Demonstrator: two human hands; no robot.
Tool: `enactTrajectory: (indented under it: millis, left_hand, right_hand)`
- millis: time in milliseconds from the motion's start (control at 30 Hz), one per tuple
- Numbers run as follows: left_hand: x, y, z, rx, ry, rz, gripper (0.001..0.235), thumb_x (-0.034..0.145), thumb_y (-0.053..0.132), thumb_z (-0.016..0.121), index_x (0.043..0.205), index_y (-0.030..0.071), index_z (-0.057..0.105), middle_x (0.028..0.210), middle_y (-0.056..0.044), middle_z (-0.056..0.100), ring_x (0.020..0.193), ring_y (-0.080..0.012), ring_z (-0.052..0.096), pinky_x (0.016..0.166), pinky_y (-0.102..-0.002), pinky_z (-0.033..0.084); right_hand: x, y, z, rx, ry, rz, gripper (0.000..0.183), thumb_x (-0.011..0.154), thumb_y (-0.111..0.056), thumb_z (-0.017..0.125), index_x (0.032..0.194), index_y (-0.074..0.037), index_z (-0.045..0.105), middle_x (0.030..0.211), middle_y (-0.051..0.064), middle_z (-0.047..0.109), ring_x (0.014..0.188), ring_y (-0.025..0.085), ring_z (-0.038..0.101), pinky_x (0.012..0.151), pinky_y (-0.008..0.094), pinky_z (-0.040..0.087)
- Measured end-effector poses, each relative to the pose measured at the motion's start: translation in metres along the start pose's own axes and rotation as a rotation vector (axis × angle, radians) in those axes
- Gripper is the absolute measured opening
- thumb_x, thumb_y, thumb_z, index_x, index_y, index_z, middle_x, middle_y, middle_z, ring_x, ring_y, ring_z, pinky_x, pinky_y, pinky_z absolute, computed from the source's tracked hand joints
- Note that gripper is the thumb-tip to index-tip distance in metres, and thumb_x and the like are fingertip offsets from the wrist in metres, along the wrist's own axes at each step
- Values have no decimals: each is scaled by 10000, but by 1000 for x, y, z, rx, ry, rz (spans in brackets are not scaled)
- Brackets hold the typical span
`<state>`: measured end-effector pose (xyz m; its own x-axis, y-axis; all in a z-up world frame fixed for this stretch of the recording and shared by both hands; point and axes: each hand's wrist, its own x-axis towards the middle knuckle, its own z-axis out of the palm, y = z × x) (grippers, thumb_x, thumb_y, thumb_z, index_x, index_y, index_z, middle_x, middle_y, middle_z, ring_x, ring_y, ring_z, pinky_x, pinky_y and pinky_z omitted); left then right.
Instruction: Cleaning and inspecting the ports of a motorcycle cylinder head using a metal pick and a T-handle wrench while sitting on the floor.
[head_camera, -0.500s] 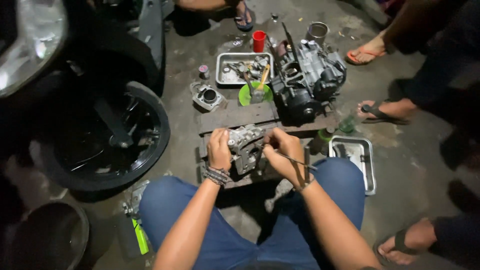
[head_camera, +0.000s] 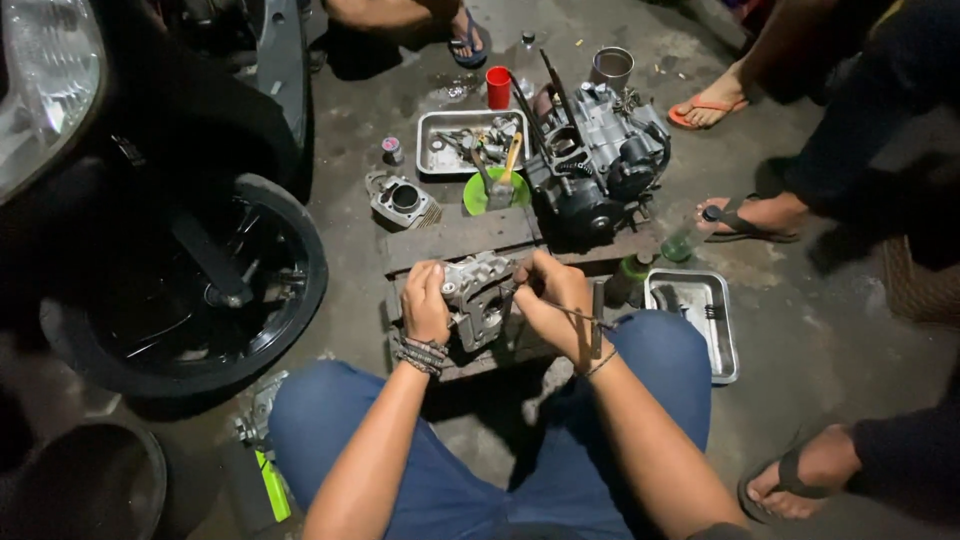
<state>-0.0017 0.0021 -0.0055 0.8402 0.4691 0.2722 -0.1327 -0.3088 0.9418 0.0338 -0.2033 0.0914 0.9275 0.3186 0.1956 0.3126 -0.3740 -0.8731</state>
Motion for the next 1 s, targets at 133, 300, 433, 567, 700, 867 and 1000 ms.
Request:
enactTrajectory:
  millis: [133, 300, 433, 567, 700, 867, 1000]
  left_hand:
    - [-2, 12, -1, 48, -50, 44, 415, 1055, 257, 474, 763, 13, 639, 971, -172, 664, 978, -354, 658, 965, -413, 465]
    - [-3, 6, -1, 35, -16, 26, 404, 1052, 238, 471, 802, -12, 667, 991, -212, 662, 1020, -401, 649, 986, -444, 459]
    - [0, 6, 1, 16, -2, 14, 404, 1050, 238, 466, 804, -10, 669, 994, -203, 667, 1016, -390, 654, 987, -441, 461]
    - [-4, 11, 2, 65, -26, 50, 397, 1048, 265, 478, 790, 30, 668, 996, -156, 674, 993, -350, 663, 966, -404, 470]
    - [-1, -7, 2, 29, -1, 38, 395, 1054, 261, 471, 828, 18, 684, 1003, -169, 676, 1004, -359, 663, 984, -419, 468]
    - [1, 10, 3, -10, 40, 19, 355, 1023, 223, 507, 846, -34, 676, 997, -248, 660, 1013, -433, 643, 978, -475, 462]
    - [-3, 16, 5, -35, 24, -35, 390, 1020, 279, 531, 779, 13, 685, 976, -142, 686, 945, -339, 684, 945, -405, 495]
  right_hand:
    - [2, 9, 15, -37, 10, -2, 68, 772, -90, 650, 824, -133, 652, 636, 149, 667, 651, 363, 679, 609, 423, 517]
    - [-6, -8, -2, 85, -31, 89, 80, 759, -52, 609, 780, -122, 643, 561, 98, 643, 558, 243, 614, 595, 337, 509]
    - [-2, -13, 1, 103, -55, 55, 77, 767, -54, 605, 802, -106, 649, 562, 104, 653, 573, 229, 661, 574, 299, 526]
    - [-6, -29, 1, -62, -53, -95, 86, 795, -34, 596, 844, -89, 638, 631, 149, 670, 597, 325, 670, 565, 367, 542]
    - [-10, -12, 16, 98, -69, -117, 111, 782, -75, 662, 885, -100, 695, 686, 132, 698, 695, 278, 717, 605, 388, 555]
    - [-3, 8, 13, -42, -40, -160, 73, 785, -66, 631, 842, -107, 652, 626, 134, 647, 609, 347, 666, 584, 393, 544]
    - [-10, 12, 24, 36, -11, -154, 72, 763, -69, 665, 800, -129, 679, 615, 80, 688, 635, 253, 710, 593, 335, 558]
